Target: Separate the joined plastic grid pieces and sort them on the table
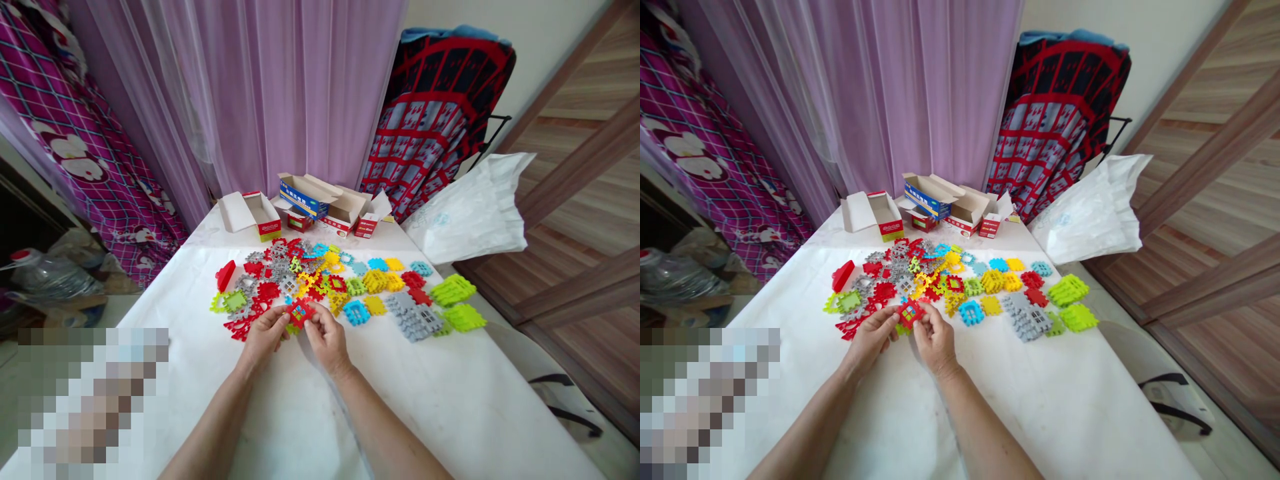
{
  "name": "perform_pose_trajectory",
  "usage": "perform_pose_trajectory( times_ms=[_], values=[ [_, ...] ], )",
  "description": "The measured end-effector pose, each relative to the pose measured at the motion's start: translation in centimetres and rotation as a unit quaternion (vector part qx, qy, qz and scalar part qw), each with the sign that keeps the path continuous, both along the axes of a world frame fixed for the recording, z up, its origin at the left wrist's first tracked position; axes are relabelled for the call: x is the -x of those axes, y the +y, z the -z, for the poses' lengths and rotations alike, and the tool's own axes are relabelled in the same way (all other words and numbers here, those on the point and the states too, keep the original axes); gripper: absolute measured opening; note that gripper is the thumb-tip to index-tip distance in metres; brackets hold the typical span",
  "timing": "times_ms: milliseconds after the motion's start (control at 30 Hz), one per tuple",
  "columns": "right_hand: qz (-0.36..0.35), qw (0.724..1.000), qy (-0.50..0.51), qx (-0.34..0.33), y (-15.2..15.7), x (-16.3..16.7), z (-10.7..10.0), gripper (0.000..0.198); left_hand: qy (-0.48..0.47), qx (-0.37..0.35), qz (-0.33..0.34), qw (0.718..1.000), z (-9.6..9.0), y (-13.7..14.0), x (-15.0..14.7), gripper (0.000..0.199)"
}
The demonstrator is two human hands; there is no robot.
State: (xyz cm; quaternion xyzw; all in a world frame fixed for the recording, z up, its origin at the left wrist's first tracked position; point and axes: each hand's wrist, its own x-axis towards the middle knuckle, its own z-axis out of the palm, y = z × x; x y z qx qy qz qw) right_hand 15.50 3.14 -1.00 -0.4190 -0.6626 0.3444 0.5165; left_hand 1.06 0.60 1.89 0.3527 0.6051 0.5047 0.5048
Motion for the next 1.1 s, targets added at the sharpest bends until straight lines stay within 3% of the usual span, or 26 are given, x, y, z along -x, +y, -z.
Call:
perform_pose_trajectory(
  times_ms=[200, 367, 567, 667, 767, 933, 1100],
  values=[
    [0.004, 1.000, -0.005, -0.005, -0.2, -0.2, -0.2, 0.030, -0.034, -0.014, 0.020, 0.999, -0.5, -0.2, 0.1, 0.060],
    [0.008, 0.999, -0.025, -0.034, 0.2, -1.0, -0.9, 0.030, 0.010, -0.022, 0.085, 0.996, -0.1, -0.4, 0.4, 0.051],
    [-0.037, 0.989, -0.133, -0.052, 0.8, -2.4, -2.3, 0.034, 0.017, -0.023, 0.090, 0.996, -0.5, -0.4, 0.2, 0.054],
    [-0.056, 0.961, -0.260, -0.075, 0.7, -3.0, -3.9, 0.046, 0.021, -0.017, 0.091, 0.996, -0.6, -0.4, 0.1, 0.054],
    [-0.079, 0.913, -0.388, -0.103, 0.4, -3.3, -5.9, 0.060, 0.033, -0.016, 0.090, 0.995, -0.3, -0.4, 0.0, 0.051],
    [-0.079, 0.855, -0.498, -0.123, 0.2, -2.8, -8.0, 0.041, 0.038, -0.021, 0.104, 0.994, 0.1, -0.4, -0.2, 0.049],
    [-0.070, 0.836, -0.533, -0.110, 1.6, -4.7, -9.1, 0.039, 0.051, -0.033, 0.131, 0.990, -0.1, -0.6, -0.1, 0.053]
  ],
)
